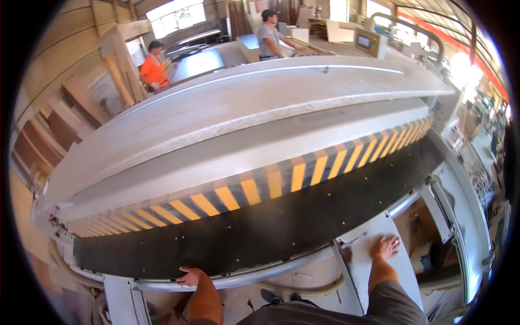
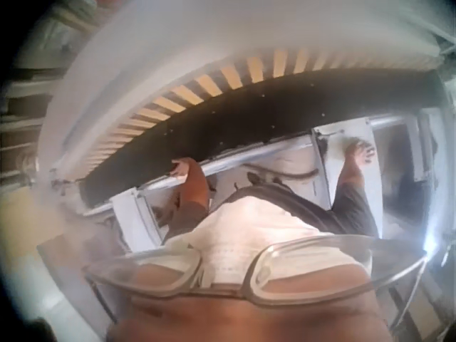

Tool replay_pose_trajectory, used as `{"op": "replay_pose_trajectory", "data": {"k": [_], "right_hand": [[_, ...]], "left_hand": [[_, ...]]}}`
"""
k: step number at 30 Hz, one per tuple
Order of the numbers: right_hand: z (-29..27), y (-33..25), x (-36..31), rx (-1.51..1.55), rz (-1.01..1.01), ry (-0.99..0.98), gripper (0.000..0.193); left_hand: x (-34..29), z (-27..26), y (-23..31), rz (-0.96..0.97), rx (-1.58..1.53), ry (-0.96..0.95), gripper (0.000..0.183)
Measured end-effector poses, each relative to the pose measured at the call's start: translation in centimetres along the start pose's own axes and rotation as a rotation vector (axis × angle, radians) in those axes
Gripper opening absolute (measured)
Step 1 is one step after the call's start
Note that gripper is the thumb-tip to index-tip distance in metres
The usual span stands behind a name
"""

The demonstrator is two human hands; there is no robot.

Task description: The person operates an industrial panel saw, receiving cut wooden boards, removing trimmed wood strips, and rotating and repositioning the boards on the machine table.

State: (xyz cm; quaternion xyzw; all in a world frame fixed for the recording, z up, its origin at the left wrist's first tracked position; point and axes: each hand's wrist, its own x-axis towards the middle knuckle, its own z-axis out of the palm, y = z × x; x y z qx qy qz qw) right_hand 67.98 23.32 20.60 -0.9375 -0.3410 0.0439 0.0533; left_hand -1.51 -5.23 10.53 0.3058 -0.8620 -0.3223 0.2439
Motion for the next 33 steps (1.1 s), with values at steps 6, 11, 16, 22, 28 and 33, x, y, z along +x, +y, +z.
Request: {"op": "replay_pose_trajectory", "data": {"k": [6, 11, 16, 22, 28, 33], "right_hand": [[1.7, 0.7, 0.9, -0.056, -0.010, 0.017, 0.071], [2.1, 1.0, 1.2, -0.097, 0.009, 0.008, 0.072], [1.6, 0.8, 1.3, -0.122, 0.022, 0.002, 0.073], [1.8, 0.4, 1.2, -0.184, 0.045, -0.013, 0.074], [1.2, 0.2, 1.2, -0.201, 0.047, -0.028, 0.074], [1.7, -0.1, 1.2, -0.205, 0.021, -0.041, 0.073]], "left_hand": [[-0.9, -2.1, 1.1, -0.032, 0.003, -0.139, 0.085], [-1.2, -3.0, 2.2, -0.027, -0.025, -0.144, 0.085], [-0.3, -1.5, 0.9, -0.049, 0.014, -0.147, 0.085], [-0.9, -2.1, 1.5, -0.035, 0.008, -0.139, 0.084], [-1.6, -4.0, 3.2, -0.072, -0.005, -0.206, 0.083], [-0.5, -3.0, 1.9, -0.053, 0.065, -0.157, 0.082]]}}
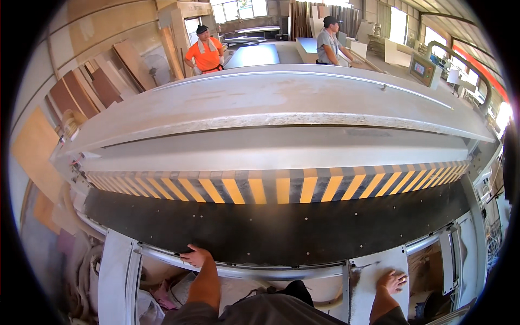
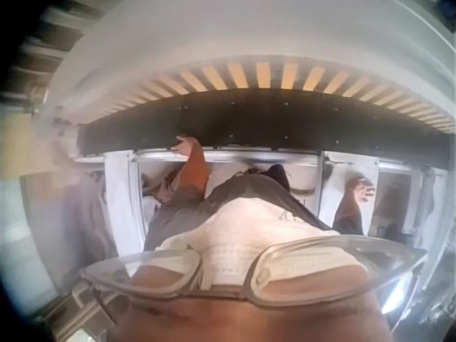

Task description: The person operates an industrial panel saw, receiving cut wooden boards, removing trimmed wood strips, and rotating and repositioning the boards on the machine table.

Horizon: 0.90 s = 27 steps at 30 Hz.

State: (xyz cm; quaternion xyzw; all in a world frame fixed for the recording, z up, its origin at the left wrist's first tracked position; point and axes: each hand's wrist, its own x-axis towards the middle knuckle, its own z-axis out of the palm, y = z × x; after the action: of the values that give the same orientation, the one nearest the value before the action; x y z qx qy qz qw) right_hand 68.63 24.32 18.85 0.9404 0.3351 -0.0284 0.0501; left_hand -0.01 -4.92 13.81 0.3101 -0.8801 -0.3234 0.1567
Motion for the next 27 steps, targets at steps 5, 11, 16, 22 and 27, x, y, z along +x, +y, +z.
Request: {"op": "replay_pose_trajectory", "data": {"k": [5, 11, 16, 22, 27], "right_hand": [[3.5, 1.4, 2.0, -0.032, 0.034, 0.124, 0.071], [0.2, 0.7, 0.2, 0.035, 0.023, 0.016, 0.073], [2.6, 0.8, 2.0, 0.040, -0.022, 0.074, 0.075], [-1.0, 3.9, 0.8, 0.018, 0.053, 0.084, 0.075], [-1.5, 0.5, -2.4, 0.015, 0.009, 0.031, 0.075]], "left_hand": [[-3.9, -6.3, 0.9, 0.782, 0.103, -0.053, 0.060], [-17.0, -26.2, 15.3, 1.128, -1.097, -1.574, 0.012], [-23.7, -43.8, 23.3, 0.859, -1.511, -2.159, 0.012], [-23.3, -44.4, 25.8, 1.226, -1.652, -2.772, 0.030], [-25.8, -43.1, 24.8, 1.128, -2.240, -2.415, 0.020]]}}
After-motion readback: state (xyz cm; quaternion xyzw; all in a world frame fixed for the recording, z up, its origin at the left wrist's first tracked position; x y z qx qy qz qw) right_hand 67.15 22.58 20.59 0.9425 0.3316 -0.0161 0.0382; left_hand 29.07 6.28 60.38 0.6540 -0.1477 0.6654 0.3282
